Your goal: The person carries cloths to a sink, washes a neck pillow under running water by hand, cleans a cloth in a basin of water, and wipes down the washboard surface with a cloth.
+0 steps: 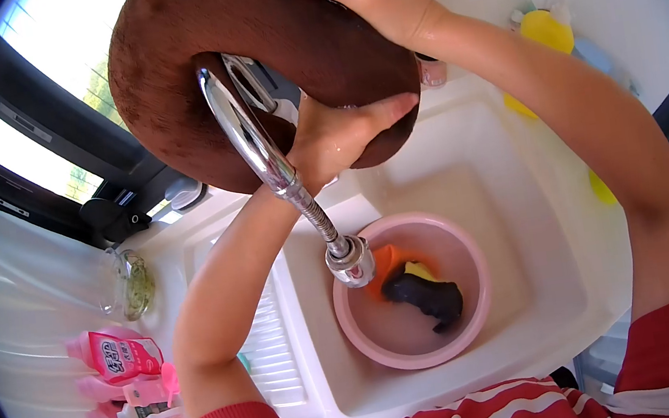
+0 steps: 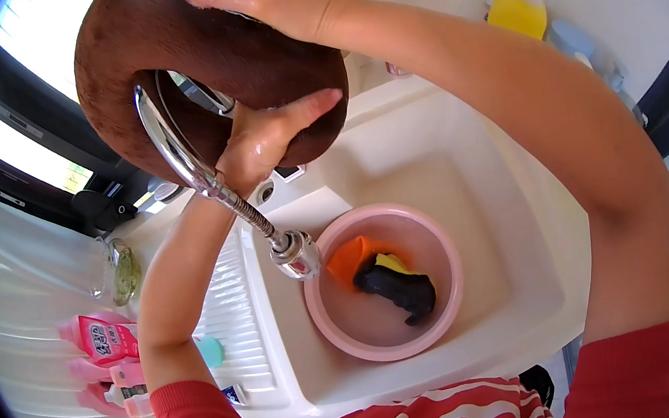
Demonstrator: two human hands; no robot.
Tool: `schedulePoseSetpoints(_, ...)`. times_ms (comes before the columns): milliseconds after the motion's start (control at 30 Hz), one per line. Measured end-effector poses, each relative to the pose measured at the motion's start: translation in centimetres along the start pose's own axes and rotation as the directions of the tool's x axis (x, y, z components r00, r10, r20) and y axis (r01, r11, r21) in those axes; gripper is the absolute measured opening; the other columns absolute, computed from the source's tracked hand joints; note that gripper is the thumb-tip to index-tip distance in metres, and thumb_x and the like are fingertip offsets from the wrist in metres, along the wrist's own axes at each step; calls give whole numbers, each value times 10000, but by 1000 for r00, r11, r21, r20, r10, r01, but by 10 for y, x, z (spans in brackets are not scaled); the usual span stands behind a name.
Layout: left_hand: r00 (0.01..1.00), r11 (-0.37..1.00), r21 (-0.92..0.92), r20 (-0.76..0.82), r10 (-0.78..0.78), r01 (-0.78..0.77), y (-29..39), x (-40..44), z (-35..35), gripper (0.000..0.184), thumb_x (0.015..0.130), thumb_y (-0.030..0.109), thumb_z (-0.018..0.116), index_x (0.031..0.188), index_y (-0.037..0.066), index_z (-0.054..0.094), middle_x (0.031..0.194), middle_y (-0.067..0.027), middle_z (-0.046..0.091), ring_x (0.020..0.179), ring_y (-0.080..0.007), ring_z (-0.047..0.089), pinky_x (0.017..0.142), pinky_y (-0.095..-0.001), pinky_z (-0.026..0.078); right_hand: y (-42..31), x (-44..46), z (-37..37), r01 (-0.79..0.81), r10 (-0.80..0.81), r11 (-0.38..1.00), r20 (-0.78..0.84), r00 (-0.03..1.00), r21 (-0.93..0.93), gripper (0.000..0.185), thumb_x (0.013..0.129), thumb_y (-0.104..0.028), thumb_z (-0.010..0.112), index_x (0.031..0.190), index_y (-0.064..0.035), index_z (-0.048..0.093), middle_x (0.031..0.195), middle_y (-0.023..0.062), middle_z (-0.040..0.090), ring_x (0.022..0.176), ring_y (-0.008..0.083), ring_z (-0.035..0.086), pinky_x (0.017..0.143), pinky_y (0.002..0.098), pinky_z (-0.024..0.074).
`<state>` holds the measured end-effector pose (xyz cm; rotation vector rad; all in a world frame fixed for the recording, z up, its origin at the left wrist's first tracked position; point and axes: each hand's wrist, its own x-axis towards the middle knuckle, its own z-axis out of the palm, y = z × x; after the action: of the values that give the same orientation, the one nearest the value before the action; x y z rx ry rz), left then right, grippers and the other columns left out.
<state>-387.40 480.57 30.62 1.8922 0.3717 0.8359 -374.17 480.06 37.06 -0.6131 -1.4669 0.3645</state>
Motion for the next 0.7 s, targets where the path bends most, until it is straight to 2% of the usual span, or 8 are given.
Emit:
schedulePoseSetpoints(100,998,989,143,-37,42,-36,-1,0,3,349,721,107,707,1031,4,585,998,-86,617,940,-174,572,833,-309,451,2,-2,3,84,-93,988,-69,993,-129,394,781,-288,662,1016,25,616,909,134,661,844,202,617,759,317,482)
schedulePoseSetpoints(167,996,985,173,-86,38,-22,-11,4,3,371,712,173,710,1012,-10,590,994,-106,626,934,-191,587,822,-308,457,0,-1,3,91,-125,960,-113,986,-265,412,789,-346,640,976,21,635,870,160,667,809,235,635,736,331,490)
schedulePoseSetpoints(200,995,978,211,-98,31,-10,-14,6,2,381,708,193,712,1006,-12,592,995,-111,628,934,-194,590,821,-308,457,5,2,3,142,-182,947,-115,977,-290,482,794,-432,599,948,24,641,840,205,657,804,304,641,720,354,492)
schedulePoseSetpoints(267,989,967,247,-117,91,-60,-18,9,4,422,693,251,717,996,-17,595,991,-121,636,929,-206,601,813,-309,458,9,4,0,134,-176,938,-105,979,-319,516,792,-468,582,932,25,644,826,221,650,805,326,637,718,364,491)
schedulePoseSetpoints(400,979,964,238,-133,152,-118,-20,11,6,385,700,220,712,987,-10,599,956,-116,642,901,-209,606,791,-318,459,5,5,-2,-37,-34,871,-134,990,-491,577,786,-527,557,883,34,652,794,253,635,799,362,630,710,389,488)
schedulePoseSetpoints(500,947,947,209,-160,279,-244,-24,9,11,341,728,185,696,987,-12,592,943,-98,633,877,-197,595,783,-318,459,-10,5,3,-83,21,857,-127,992,-508,588,776,-535,570,865,40,658,778,257,634,789,361,634,711,394,488)
schedulePoseSetpoints(600,976,981,-32,-116,186,-191,-25,2,12,371,754,157,686,1055,-18,558,1009,-82,599,918,-180,557,817,-308,440,-9,2,0,10,-49,924,-91,995,-382,588,778,-525,578,879,48,657,771,252,637,792,362,634,715,389,489)
schedulePoseSetpoints(700,997,956,-293,-73,-8,-14,-32,-4,9,459,762,146,690,1141,-32,502,1099,-75,550,992,-170,508,867,-299,409,-42,0,2,-347,327,931,-163,931,-114,572,782,-521,576,932,28,627,815,225,617,832,347,611,736,384,476)
